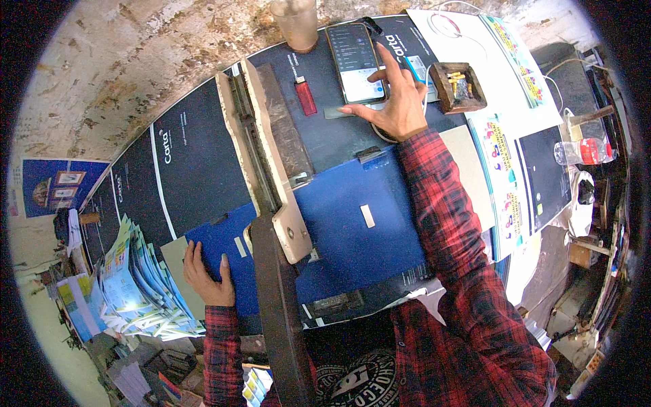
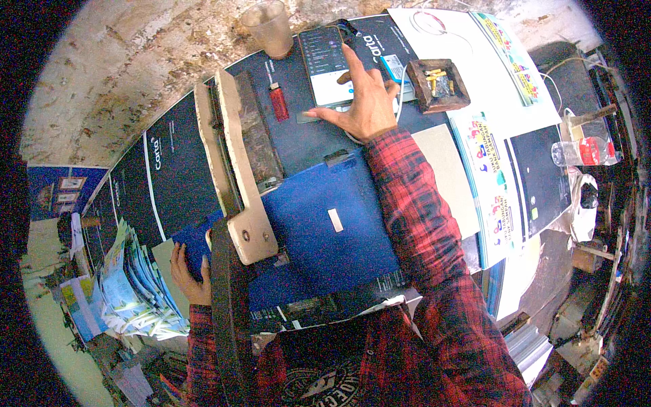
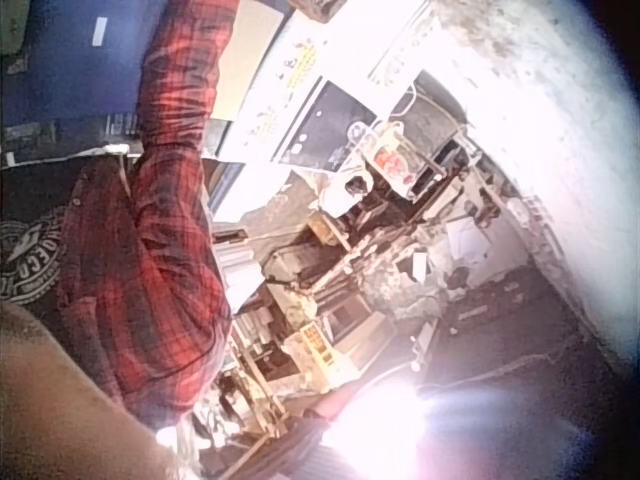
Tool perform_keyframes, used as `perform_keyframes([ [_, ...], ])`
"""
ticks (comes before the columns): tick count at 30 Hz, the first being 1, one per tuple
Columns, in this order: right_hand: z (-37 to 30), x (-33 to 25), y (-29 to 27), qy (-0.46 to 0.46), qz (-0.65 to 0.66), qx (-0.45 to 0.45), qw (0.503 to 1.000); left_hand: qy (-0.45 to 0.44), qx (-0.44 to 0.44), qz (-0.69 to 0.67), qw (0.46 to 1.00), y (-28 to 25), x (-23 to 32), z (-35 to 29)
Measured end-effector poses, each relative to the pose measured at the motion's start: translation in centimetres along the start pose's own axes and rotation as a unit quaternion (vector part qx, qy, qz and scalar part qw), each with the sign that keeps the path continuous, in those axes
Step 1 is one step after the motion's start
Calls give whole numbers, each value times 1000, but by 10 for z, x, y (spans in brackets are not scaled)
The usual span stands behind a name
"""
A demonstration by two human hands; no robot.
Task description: The person uses a manual binding machine to staple the spines of small booklets. They repeatedly place a booklet into the machine, press down the handle to secure the binding, and then remove the finished item to place it on a stack.
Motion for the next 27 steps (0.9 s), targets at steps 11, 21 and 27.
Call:
perform_keyframes([
  [11,0,-1,1,4,6,-12,1000,7,6,-4,1000,1,-2,-1],
  [21,0,0,2,9,13,-16,1000,7,5,2,1000,1,-3,-2],
  [27,-1,0,3,3,10,-11,1000,-3,3,-5,1000,1,-2,-1],
])
Point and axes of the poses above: each hand's wrist, its own z-axis towards the middle knuckle, its own y-axis out of the palm, x = y × z, the point moved 6 cm from there along z, towards the middle knuckle, and after that the axes turned 15 degrees about x, right-handed, at the moved point
